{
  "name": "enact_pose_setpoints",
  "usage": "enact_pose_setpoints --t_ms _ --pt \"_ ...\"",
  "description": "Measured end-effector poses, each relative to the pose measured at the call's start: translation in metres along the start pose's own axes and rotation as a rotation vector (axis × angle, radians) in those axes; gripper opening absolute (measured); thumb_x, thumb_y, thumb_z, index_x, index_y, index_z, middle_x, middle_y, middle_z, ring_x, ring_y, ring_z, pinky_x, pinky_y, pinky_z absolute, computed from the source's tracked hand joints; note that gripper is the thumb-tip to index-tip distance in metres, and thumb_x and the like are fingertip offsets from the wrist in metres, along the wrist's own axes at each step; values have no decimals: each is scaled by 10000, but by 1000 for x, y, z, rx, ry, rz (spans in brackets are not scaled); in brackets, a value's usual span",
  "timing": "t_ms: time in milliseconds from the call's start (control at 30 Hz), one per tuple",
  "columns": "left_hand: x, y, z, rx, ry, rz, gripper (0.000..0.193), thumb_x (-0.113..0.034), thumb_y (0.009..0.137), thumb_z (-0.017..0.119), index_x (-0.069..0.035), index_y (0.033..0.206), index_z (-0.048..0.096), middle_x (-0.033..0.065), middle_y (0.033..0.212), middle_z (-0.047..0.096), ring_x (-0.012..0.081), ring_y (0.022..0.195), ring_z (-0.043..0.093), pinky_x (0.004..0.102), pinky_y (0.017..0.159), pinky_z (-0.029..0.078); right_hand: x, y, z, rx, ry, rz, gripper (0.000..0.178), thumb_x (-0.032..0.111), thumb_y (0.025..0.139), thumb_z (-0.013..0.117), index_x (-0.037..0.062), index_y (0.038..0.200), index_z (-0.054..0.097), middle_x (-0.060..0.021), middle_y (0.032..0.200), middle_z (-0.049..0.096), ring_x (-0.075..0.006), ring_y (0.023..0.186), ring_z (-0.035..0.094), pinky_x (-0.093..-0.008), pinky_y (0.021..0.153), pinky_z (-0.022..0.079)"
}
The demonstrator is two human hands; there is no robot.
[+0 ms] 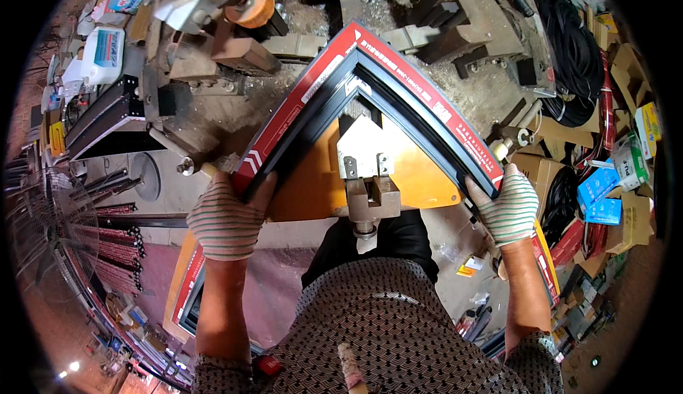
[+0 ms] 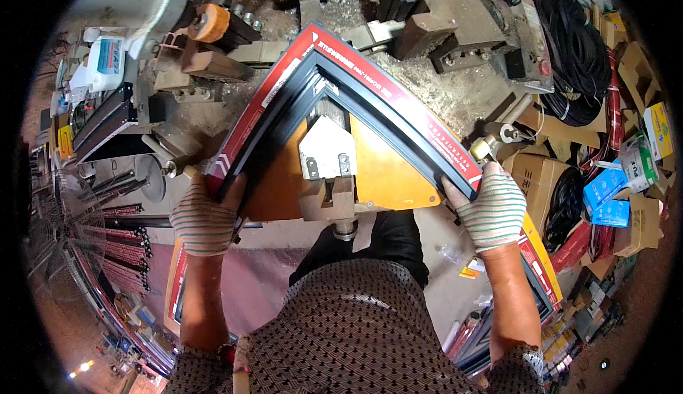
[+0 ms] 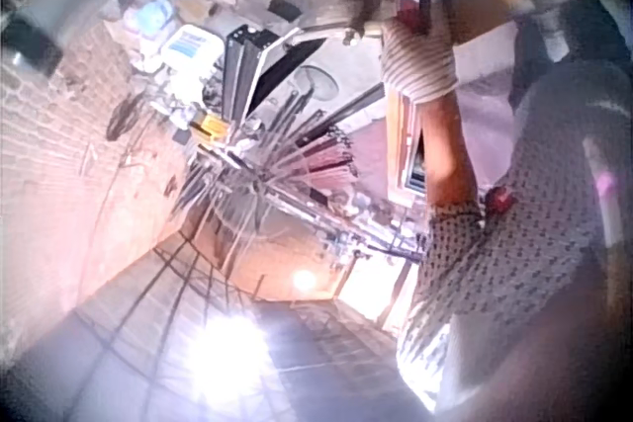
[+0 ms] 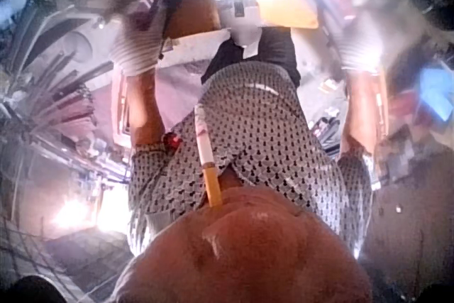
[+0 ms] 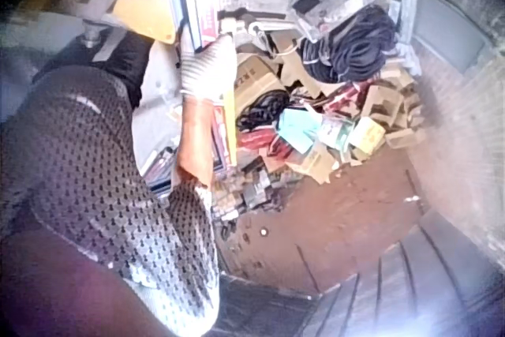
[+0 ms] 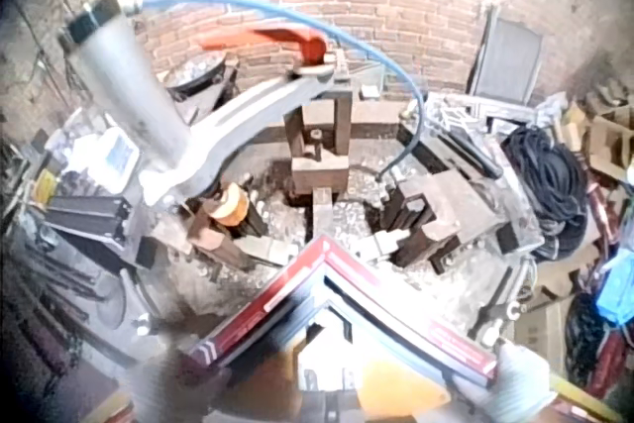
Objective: The person assembles a red window frame by positioning its corners into a corner welding machine. They repeatedly align the frame, operate the machine's clamps to secure the corners, and release them to check the joints. The process involves handling the frame with gloved hands and manipulating the machine's levers.
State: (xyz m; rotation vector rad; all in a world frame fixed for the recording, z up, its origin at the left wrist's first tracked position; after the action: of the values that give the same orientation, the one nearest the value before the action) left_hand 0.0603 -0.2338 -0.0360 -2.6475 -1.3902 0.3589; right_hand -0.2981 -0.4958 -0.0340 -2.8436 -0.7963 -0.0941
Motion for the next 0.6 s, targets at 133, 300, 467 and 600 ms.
enact_pose_setpoints --t_ms 133,300,467,600 --pt "-2 0 0 57 -7 -26 684 -660 866 750 -9 1064 678 189 743 718 394 712 728 473 683 560 -1 -1 2 -23 -25 8 569 505 810 865 10 871 592 -193 760 635 -398 713 648 -467 686 540" --pt "-5 -1 -3 50 12 -35 619 -639 872 760 -43 1025 693 228 832 740 440 810 730 490 748 568 3 0 -7 21 -28 14 587 536 827 832 -2 934 622 -214 817 692 -400 798 702 -472 749 568" --pt "-10 -8 -14 21 -110 -33 651 -657 891 731 -20 1022 691 252 916 735 449 881 725 494 791 569 3 2 -7 84 -15 47 620 533 828 826 -28 1013 638 -241 869 721 -415 852 716 -482 788 578" --pt "-15 -10 -45 -549 -422 228 464 -420 889 844 -38 1113 708 186 971 745 325 874 751 422 798 583 3 2 -8 91 2 60 604 529 831 826 -20 1006 646 -254 896 724 -419 883 719 -478 819 577"
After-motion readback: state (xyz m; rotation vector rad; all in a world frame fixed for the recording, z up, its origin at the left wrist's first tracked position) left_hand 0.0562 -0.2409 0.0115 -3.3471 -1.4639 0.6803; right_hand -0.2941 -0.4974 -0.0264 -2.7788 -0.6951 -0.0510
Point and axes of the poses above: each hand's wrist, its own y-axis towards the middle knuckle, its own z-axis out of the palm, x = y × z, the point moved 8 cm from there along y, towards the middle knuckle
